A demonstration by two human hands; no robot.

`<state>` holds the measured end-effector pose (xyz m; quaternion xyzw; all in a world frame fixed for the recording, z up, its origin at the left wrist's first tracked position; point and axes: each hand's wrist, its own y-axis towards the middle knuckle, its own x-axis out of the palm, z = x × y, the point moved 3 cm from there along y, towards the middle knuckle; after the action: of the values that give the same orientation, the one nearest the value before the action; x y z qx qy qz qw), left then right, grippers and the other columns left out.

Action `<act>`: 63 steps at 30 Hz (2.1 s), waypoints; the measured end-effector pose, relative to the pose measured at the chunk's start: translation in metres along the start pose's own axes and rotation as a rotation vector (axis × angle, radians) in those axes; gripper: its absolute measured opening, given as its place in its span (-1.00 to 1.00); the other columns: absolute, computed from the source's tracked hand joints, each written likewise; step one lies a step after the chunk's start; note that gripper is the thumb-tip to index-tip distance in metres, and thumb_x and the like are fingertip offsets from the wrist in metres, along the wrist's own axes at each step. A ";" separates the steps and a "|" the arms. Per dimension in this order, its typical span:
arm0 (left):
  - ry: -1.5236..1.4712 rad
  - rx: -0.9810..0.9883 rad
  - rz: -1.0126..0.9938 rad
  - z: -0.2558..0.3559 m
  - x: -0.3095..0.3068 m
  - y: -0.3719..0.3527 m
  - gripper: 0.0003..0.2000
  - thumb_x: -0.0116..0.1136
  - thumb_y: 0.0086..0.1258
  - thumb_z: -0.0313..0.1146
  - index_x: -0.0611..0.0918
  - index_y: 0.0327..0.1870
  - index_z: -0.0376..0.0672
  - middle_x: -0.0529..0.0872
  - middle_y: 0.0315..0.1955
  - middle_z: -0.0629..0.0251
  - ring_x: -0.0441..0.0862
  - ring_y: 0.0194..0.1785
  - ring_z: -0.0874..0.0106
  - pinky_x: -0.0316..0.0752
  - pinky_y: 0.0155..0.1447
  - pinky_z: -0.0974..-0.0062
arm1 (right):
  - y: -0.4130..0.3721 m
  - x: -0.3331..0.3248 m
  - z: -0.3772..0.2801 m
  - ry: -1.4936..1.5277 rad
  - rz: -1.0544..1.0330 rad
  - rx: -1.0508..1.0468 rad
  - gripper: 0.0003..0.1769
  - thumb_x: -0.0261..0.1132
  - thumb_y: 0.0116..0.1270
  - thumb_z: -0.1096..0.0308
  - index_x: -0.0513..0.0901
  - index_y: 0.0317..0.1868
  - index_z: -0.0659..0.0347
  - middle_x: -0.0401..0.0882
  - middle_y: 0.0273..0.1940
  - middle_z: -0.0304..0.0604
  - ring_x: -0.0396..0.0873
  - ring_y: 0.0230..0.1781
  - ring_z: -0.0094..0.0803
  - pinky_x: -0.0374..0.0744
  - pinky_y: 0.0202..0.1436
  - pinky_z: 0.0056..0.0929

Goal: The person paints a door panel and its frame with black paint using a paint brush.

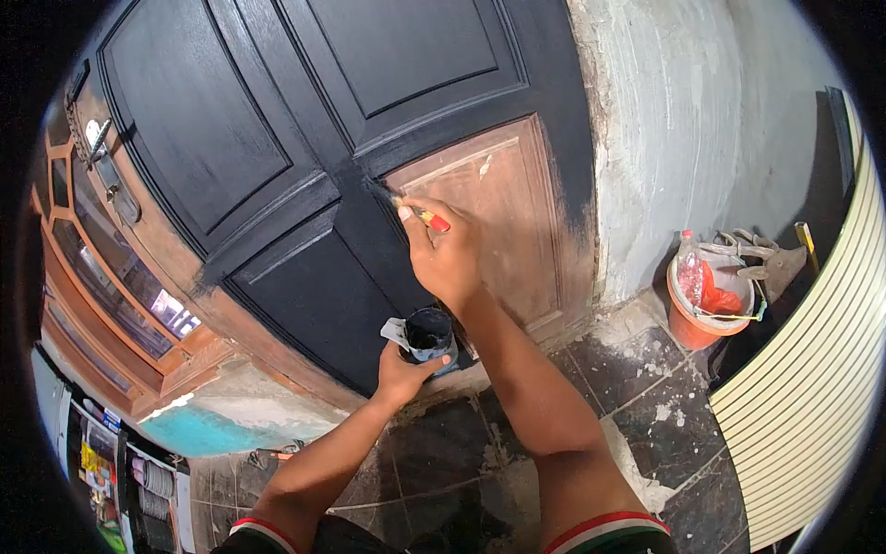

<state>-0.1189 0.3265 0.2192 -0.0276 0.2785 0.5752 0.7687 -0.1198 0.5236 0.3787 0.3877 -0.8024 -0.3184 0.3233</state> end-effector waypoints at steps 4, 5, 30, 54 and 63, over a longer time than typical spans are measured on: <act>0.068 -0.013 0.021 -0.003 -0.002 -0.001 -0.25 0.78 0.21 -0.29 0.56 0.34 -0.40 0.77 0.21 0.09 0.71 0.27 0.30 0.55 0.46 0.32 | -0.033 -0.014 0.056 -0.069 -0.098 0.092 -0.80 0.48 0.55 0.37 0.86 0.01 0.34 0.90 -0.15 -0.01 0.80 -0.16 -0.45 0.69 -0.06 -0.41; 0.091 -0.011 0.005 0.002 -0.003 -0.003 -0.25 0.79 0.20 -0.27 0.58 0.33 -0.39 0.77 0.20 0.08 0.72 0.26 0.30 0.55 0.45 0.31 | -0.045 -0.022 0.064 -0.084 -0.140 0.100 -0.80 0.46 0.56 0.34 0.87 -0.02 0.32 0.88 -0.19 0.03 0.81 -0.19 -0.34 0.69 -0.08 -0.36; 0.122 -0.062 -0.130 -0.038 -0.002 -0.020 -0.26 0.79 0.18 -0.30 0.58 0.33 -0.36 0.80 0.19 0.10 0.73 0.24 0.35 0.59 0.42 0.33 | -0.061 -0.052 0.088 -0.601 -0.614 0.208 -0.79 0.50 0.52 0.31 0.91 0.00 0.26 0.93 -0.16 -0.07 0.82 -0.15 -0.48 0.70 -0.04 -0.34; 0.099 -0.071 -0.118 -0.065 0.001 -0.027 -0.35 0.72 0.19 -0.37 0.61 0.28 -0.32 0.82 0.15 0.09 0.78 0.21 0.27 0.61 0.40 0.30 | -0.057 -0.027 0.076 -0.507 -0.442 0.388 -0.68 0.50 0.45 0.23 0.81 -0.30 0.37 0.79 -0.34 0.25 0.82 -0.24 0.12 0.71 -0.06 -0.09; 0.075 -0.090 -0.141 -0.065 0.001 -0.029 -0.32 0.72 0.20 -0.42 0.58 0.32 -0.35 0.77 0.20 0.10 0.73 0.26 0.28 0.57 0.45 0.30 | -0.119 -0.053 0.108 0.041 -0.238 0.255 -0.67 0.40 0.63 0.24 0.85 0.10 0.37 0.89 -0.15 0.14 0.83 -0.16 -0.34 0.71 -0.01 -0.33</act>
<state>-0.1185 0.2942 0.1562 -0.1033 0.2780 0.5300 0.7944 -0.1267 0.5367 0.2104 0.5243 -0.7779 -0.2418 0.2480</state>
